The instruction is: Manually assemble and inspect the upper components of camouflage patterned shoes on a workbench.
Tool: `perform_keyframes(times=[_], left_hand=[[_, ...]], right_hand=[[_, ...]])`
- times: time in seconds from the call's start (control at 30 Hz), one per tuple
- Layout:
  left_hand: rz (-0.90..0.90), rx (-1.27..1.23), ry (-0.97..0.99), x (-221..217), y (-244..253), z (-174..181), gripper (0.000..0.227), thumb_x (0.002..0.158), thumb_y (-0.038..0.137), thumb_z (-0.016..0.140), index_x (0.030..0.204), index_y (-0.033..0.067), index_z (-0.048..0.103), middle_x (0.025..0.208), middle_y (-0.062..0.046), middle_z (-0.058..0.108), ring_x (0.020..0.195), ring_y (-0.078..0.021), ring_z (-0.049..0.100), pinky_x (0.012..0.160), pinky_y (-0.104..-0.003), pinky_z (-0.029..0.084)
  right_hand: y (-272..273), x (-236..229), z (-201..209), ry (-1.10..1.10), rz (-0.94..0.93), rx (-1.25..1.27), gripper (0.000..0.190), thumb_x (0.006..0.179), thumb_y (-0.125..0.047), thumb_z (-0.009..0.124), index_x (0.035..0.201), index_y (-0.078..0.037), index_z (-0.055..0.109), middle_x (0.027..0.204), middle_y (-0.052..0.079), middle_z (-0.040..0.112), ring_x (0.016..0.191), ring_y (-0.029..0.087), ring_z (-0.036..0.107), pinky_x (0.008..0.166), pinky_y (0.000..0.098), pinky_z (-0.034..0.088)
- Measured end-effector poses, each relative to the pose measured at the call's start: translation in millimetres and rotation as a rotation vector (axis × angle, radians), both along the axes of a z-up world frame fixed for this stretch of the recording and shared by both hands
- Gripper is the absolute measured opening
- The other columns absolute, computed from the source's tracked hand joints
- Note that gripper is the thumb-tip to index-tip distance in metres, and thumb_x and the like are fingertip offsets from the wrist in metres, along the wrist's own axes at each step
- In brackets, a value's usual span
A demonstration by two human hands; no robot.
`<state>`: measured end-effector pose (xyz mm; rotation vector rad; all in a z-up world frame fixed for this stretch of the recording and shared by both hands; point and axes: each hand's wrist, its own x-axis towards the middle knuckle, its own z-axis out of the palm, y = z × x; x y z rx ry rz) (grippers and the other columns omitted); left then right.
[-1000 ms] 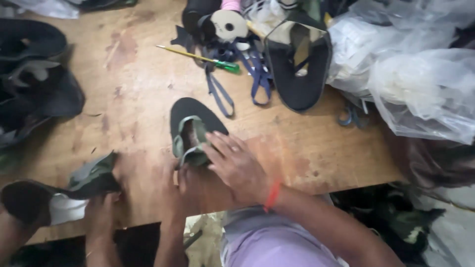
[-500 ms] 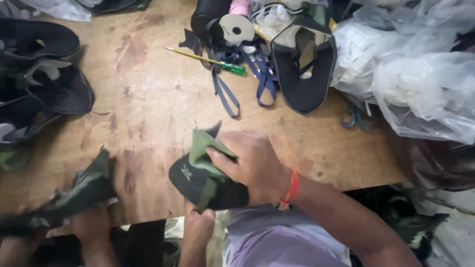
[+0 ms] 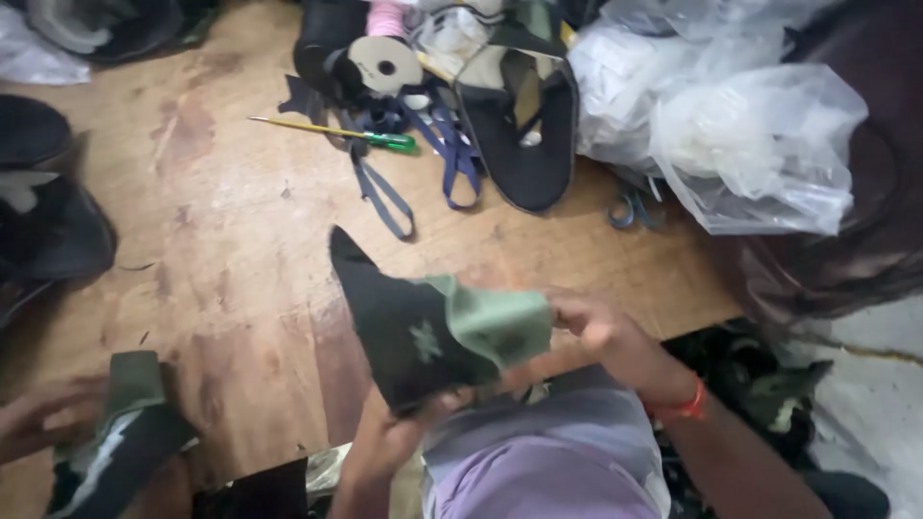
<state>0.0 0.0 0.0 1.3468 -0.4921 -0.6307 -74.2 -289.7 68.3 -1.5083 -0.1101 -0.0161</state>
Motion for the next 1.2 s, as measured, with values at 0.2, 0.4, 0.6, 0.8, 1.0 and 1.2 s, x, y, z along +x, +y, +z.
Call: perform_keyframes(times=[0.2,0.4,0.6,0.8,1.0,1.2], left_hand=[[-0.237,0.272,-0.333,-4,9,-16,0.019,0.091,0.005,0.077,0.110,0.0054,0.079,0.103,-0.008,0.081,0.095,-0.0205,0.075,0.086,-0.032,0.058],[-0.196,0.243,-0.632,-2,1,12,0.036,0.079,0.001,0.076,0.114,0.0045,0.076,0.120,-0.016,0.073,0.114,-0.0340,0.067,0.099,-0.039,0.050],[-0.231,0.435,-0.445,-7,-20,18,0.030,0.088,0.010,0.077,0.117,0.0038,0.075,0.119,-0.015,0.074,0.107,-0.0273,0.070,0.092,-0.034,0.054],[0.003,0.073,-0.137,-4,-29,16,0.031,0.089,0.006,0.076,0.119,-0.0012,0.071,0.112,-0.010,0.077,0.101,-0.0179,0.072,0.089,-0.031,0.058],[0.222,0.022,0.075,3,-26,2,0.032,0.093,0.006,0.068,0.122,-0.0050,0.071,0.112,-0.012,0.075,0.099,-0.0199,0.069,0.085,-0.033,0.056],[0.362,0.382,-0.736,46,-63,17,0.046,0.095,0.006,0.063,0.139,-0.0040,0.056,0.138,-0.025,0.060,0.130,-0.0341,0.056,0.111,-0.047,0.043]], right_hand=[[-22,-5,-34,0.394,0.150,0.394,0.098,0.087,-0.076,0.049,0.138,0.008,0.055,0.125,0.015,0.069,0.106,0.025,0.075,0.093,0.0346,0.060],[-14,8,-27,0.443,0.112,0.321,0.075,0.091,-0.062,0.055,0.124,0.004,0.062,0.114,0.011,0.069,0.103,0.018,0.073,0.087,0.0379,0.065],[-33,12,-63,0.320,-0.303,0.272,0.031,0.105,-0.025,0.070,0.109,0.004,0.063,0.105,0.013,0.065,0.091,0.022,0.068,0.077,0.0395,0.058],[-7,1,-13,0.168,-0.260,0.340,0.026,0.103,-0.027,0.059,0.115,-0.004,0.065,0.101,0.004,0.068,0.086,0.006,0.066,0.076,0.0205,0.054],[-4,-23,-37,0.141,-0.183,0.066,0.021,0.090,-0.008,0.079,0.107,0.001,0.071,0.104,0.003,0.070,0.090,0.007,0.064,0.075,0.0217,0.052],[7,-19,-17,-0.001,-0.442,-0.365,0.012,0.090,-0.014,0.077,0.099,-0.007,0.074,0.090,0.004,0.076,0.076,0.013,0.071,0.066,0.0271,0.055]])
